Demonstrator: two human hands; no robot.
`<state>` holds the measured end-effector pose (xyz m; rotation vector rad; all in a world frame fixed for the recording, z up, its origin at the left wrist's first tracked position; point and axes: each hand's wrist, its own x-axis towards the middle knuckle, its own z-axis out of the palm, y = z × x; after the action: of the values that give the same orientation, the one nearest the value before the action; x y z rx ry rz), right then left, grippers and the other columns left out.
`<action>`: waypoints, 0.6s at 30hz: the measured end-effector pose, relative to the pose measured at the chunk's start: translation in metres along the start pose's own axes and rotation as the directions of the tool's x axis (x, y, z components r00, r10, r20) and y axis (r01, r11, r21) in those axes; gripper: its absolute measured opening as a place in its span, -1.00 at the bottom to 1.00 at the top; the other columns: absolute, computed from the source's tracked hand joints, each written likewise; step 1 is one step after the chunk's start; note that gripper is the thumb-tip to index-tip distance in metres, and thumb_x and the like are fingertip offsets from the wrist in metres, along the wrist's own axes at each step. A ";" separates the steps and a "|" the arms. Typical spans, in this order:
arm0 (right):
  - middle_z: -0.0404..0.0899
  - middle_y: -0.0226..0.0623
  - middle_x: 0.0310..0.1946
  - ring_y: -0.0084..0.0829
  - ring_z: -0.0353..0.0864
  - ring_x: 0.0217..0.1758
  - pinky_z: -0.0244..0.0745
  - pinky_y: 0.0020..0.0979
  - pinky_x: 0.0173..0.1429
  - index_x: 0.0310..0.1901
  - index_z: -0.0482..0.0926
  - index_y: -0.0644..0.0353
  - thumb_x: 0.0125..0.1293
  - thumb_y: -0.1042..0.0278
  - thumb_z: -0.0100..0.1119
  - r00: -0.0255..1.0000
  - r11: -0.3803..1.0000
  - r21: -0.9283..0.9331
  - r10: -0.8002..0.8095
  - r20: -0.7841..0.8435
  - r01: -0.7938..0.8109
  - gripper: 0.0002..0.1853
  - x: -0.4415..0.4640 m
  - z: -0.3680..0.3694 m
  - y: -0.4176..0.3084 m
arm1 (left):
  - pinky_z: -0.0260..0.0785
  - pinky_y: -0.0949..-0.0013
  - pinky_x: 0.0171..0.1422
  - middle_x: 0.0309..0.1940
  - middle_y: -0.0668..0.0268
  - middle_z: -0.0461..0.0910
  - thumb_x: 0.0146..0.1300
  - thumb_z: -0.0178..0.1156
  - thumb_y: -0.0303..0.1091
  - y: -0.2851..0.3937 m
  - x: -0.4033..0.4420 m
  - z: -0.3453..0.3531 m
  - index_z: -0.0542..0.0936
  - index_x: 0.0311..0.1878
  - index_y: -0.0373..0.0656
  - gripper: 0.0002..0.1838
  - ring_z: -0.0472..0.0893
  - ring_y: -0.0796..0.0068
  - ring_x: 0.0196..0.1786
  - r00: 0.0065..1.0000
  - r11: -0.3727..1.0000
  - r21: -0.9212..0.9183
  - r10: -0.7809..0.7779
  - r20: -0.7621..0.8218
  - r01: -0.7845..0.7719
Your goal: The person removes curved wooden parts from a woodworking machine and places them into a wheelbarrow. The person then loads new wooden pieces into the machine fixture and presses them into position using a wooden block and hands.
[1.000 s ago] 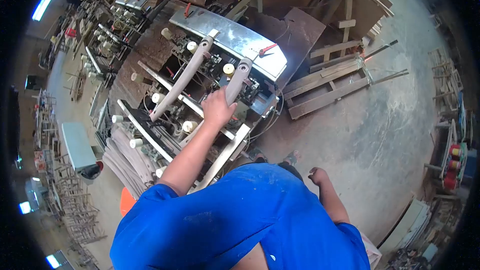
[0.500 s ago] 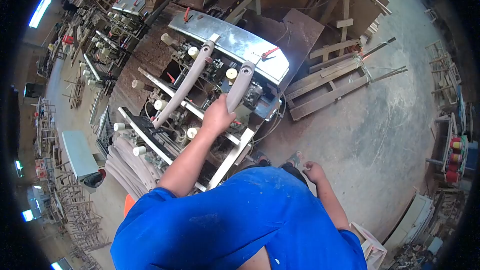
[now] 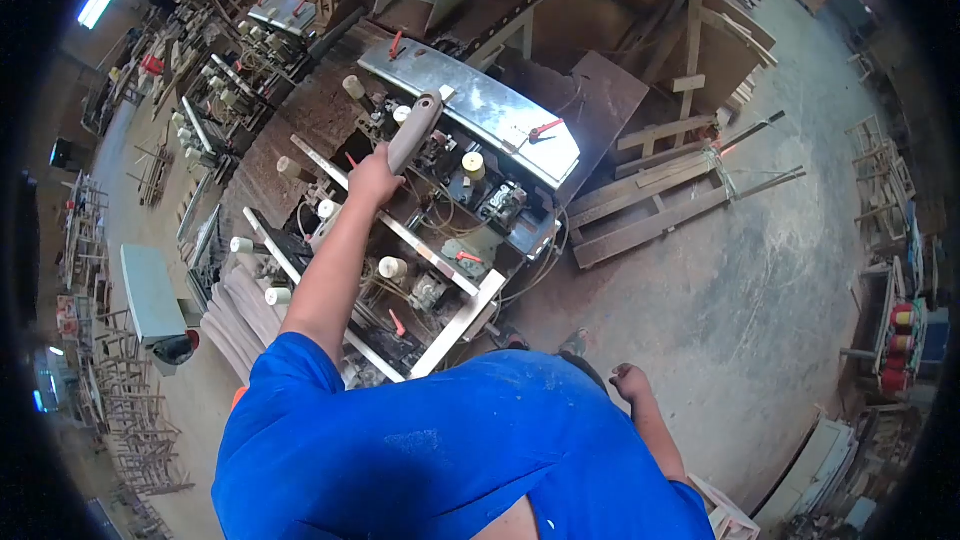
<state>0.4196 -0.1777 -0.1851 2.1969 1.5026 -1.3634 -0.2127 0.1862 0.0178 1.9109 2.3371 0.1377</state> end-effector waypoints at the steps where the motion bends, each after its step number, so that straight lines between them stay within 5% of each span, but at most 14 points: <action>1: 0.78 -0.08 -0.20 -0.14 0.78 -0.10 0.64 -0.20 0.07 -0.02 0.75 0.15 0.16 0.24 0.51 1.000 1.000 -0.008 -0.028 -0.003 0.028 -0.64 0.001 0.001 -0.005 | 0.57 -0.02 0.24 0.04 -0.04 0.71 0.07 0.50 -0.21 0.001 0.003 -0.003 0.53 0.31 -0.08 -0.30 0.71 -0.05 0.13 0.996 0.998 -0.038 -0.038 0.079 0.041; 2: 0.79 -0.07 -0.19 -0.13 0.78 -0.09 0.64 -0.19 0.08 -0.02 0.75 0.15 0.16 0.23 0.51 0.998 0.998 -0.018 -0.058 -0.005 0.058 -0.64 0.002 0.001 -0.010 | 0.57 -0.02 0.23 0.04 -0.03 0.73 0.08 0.50 -0.20 0.001 0.003 -0.007 0.52 0.32 -0.07 -0.31 0.72 -0.04 0.14 0.985 0.993 -0.074 -0.074 0.157 0.087; 6: 0.79 -0.04 -0.16 -0.12 0.79 -0.03 0.64 -0.21 0.13 -0.01 0.74 0.19 0.18 0.22 0.49 0.995 0.995 -0.014 -0.096 -0.011 0.096 -0.63 -0.005 -0.017 -0.038 | 0.59 -0.05 0.18 -0.04 -0.02 0.76 0.06 0.49 -0.22 0.005 -0.029 -0.038 0.52 0.26 -0.09 -0.34 0.75 -0.04 0.06 0.998 0.992 -0.109 -0.053 0.041 0.057; 12: 0.81 -0.13 -0.09 -0.23 0.78 -0.03 0.63 -0.20 0.09 0.03 0.72 0.23 0.27 0.21 0.46 0.972 0.971 0.068 -0.230 0.039 0.227 -0.63 -0.005 -0.037 -0.068 | 0.61 -0.06 0.13 -0.08 -0.03 0.75 -0.06 0.48 -0.27 0.010 -0.202 -0.115 0.57 0.31 -0.03 -0.26 0.75 -0.11 -0.02 0.986 0.963 -0.265 0.001 -0.165 -0.046; 17: 0.78 -0.23 -0.02 -0.24 0.73 -0.02 0.63 -0.17 0.08 0.16 0.67 0.24 0.38 0.15 0.36 0.754 0.847 0.347 -0.522 0.398 0.403 -0.58 0.039 -0.037 -0.126 | 0.48 -0.08 0.03 -0.26 0.28 0.74 -0.03 0.48 -0.24 0.038 -0.397 -0.066 0.66 0.16 0.15 -0.42 0.76 0.15 -0.09 0.956 0.922 -0.283 0.210 -0.206 -0.263; 18: 0.78 -0.25 0.00 -0.24 0.72 -0.02 0.62 -0.17 0.08 0.18 0.66 0.24 0.40 0.14 0.34 0.700 0.832 0.416 -0.541 0.466 0.366 -0.57 0.011 -0.024 -0.150 | 0.43 -0.07 -0.03 -0.31 0.32 0.73 -0.07 0.48 -0.25 0.055 -0.438 -0.069 0.65 0.14 0.11 -0.41 0.75 0.17 -0.13 0.959 0.959 -0.103 0.250 -0.133 -0.265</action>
<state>0.3146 -0.0844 -0.1276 1.3170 1.7287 -2.2798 -0.0844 -0.2318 0.1097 2.1928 2.0807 0.4172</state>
